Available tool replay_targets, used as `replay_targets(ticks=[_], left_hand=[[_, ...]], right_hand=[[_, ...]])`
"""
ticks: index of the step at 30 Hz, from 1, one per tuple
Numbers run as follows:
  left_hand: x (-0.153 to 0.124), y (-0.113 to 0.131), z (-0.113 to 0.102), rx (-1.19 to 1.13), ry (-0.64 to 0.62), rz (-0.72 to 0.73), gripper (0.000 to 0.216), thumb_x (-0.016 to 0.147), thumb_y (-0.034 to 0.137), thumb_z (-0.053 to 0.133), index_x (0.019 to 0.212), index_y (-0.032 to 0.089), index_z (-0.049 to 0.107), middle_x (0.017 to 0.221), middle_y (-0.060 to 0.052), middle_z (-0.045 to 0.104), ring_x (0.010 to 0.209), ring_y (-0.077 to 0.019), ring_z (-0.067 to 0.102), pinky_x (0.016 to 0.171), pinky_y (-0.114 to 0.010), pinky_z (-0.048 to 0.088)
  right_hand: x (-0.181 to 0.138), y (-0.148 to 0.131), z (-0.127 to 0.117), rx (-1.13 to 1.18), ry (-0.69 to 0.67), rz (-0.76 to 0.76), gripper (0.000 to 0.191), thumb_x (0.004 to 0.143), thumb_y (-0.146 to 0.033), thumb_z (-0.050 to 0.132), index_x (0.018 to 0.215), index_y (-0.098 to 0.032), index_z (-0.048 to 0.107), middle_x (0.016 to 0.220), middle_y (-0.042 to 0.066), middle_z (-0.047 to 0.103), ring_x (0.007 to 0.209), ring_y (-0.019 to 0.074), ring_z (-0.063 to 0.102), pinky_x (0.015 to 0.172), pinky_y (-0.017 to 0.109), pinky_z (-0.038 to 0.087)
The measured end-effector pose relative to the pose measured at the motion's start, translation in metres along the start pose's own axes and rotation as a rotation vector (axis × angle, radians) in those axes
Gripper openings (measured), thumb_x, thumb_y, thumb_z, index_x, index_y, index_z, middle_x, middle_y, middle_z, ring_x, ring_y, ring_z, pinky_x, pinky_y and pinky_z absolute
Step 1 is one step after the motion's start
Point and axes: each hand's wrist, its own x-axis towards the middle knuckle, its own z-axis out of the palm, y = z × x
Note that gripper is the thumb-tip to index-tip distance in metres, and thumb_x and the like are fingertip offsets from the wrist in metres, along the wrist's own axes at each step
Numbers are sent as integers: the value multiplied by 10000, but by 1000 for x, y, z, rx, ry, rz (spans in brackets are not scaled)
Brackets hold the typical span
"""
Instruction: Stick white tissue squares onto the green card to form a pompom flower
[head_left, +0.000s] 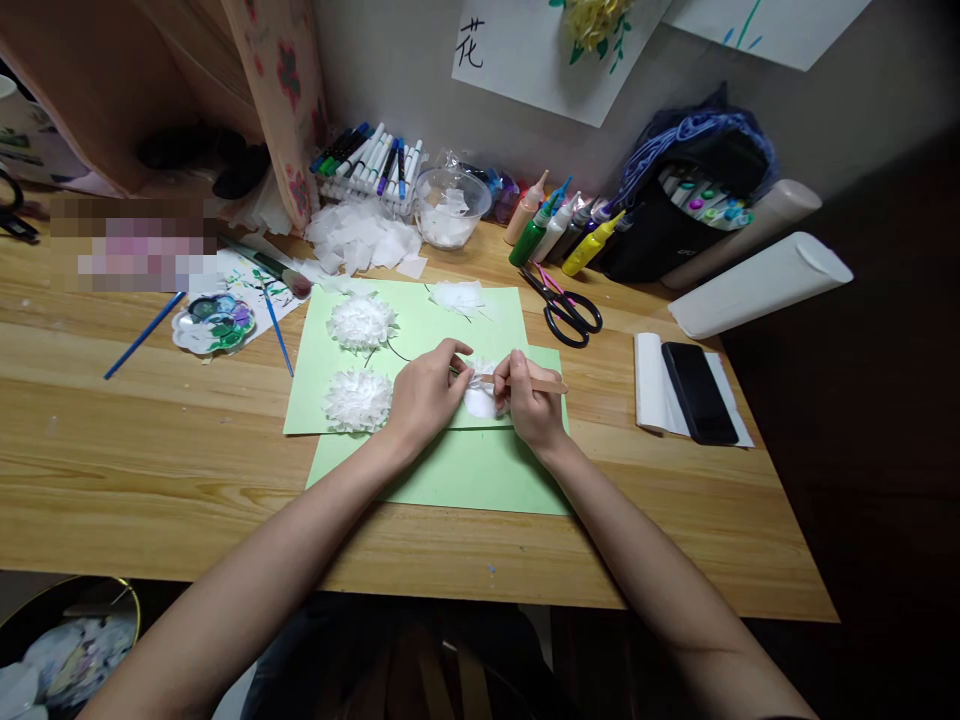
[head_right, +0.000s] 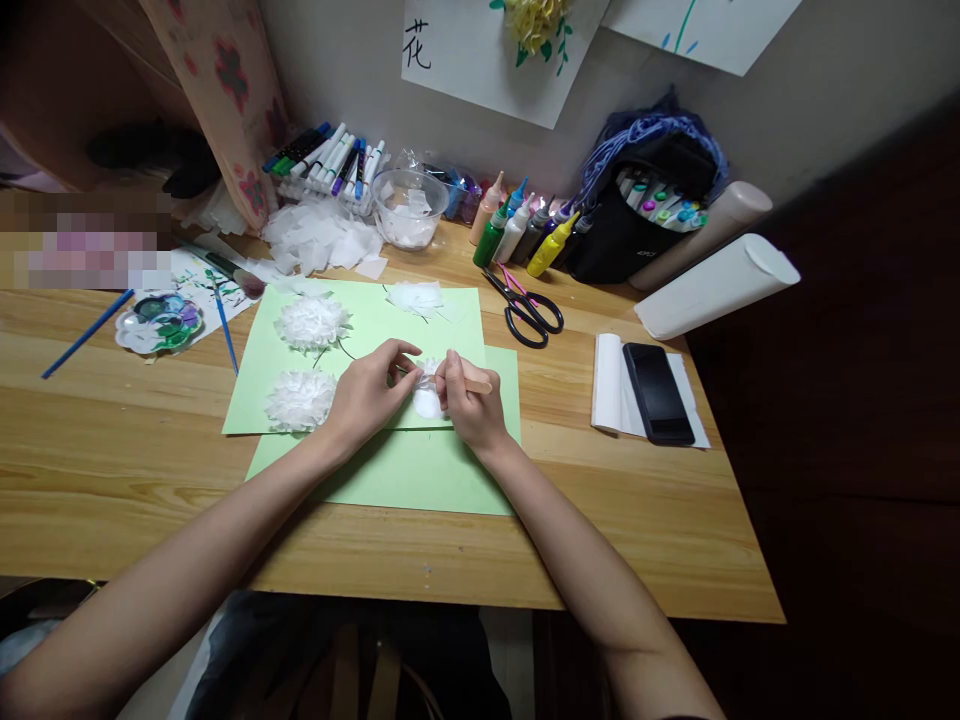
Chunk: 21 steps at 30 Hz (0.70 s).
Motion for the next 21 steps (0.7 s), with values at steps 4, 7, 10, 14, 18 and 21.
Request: replay_targets(ticks=[4, 7, 10, 14, 18, 21], left_hand=[[0, -1, 1, 2, -1, 4, 214, 830, 203, 549, 1043, 216, 566, 858, 10, 691, 740, -143, 608, 616, -258, 414], [1, -1, 1, 4, -1, 0, 211, 830, 205, 548, 1039, 218, 565, 855, 12, 692, 732, -142, 606, 619, -260, 413], [0, -1, 1, -1, -5, -4, 207, 828, 202, 547, 1034, 216, 566, 847, 11, 690, 721, -140, 604, 626, -262, 416], [0, 0, 1, -1, -5, -10, 205, 827, 201, 544, 1031, 214, 565, 849, 7, 688, 716, -139, 603, 629, -264, 419], [0, 0, 0, -1, -7, -20, 198, 833, 217, 540, 1030, 220, 564, 849, 11, 688, 705, -137, 599, 625, -265, 419], [0, 1, 0, 5, -16, -26, 201, 834, 224, 540, 1034, 224, 563, 844, 13, 688, 701, -138, 595, 619, -266, 418]], right_hand=[[1, -1, 2, 38, 1, 45, 498, 961, -423, 325, 549, -189, 475, 463, -30, 465, 399, 72, 459, 439, 218, 372], [6, -1, 4, 97, 42, 150, 508, 952, -465, 323, 542, -195, 452, 402, -38, 452, 369, 73, 437, 420, 209, 365], [13, 0, 5, 143, 87, 267, 512, 931, -512, 343, 538, -198, 436, 341, -40, 451, 307, 72, 403, 347, 199, 297], [16, 1, 4, 205, 76, 313, 520, 909, -543, 375, 532, -192, 444, 322, -39, 452, 272, 64, 370, 318, 193, 257], [10, -1, 1, 208, 72, 237, 522, 917, -520, 378, 534, -181, 483, 354, -34, 472, 307, 63, 399, 353, 196, 299], [6, -1, 0, 205, 75, 198, 528, 926, -512, 362, 530, -184, 482, 376, -36, 463, 331, 70, 429, 375, 206, 320]])
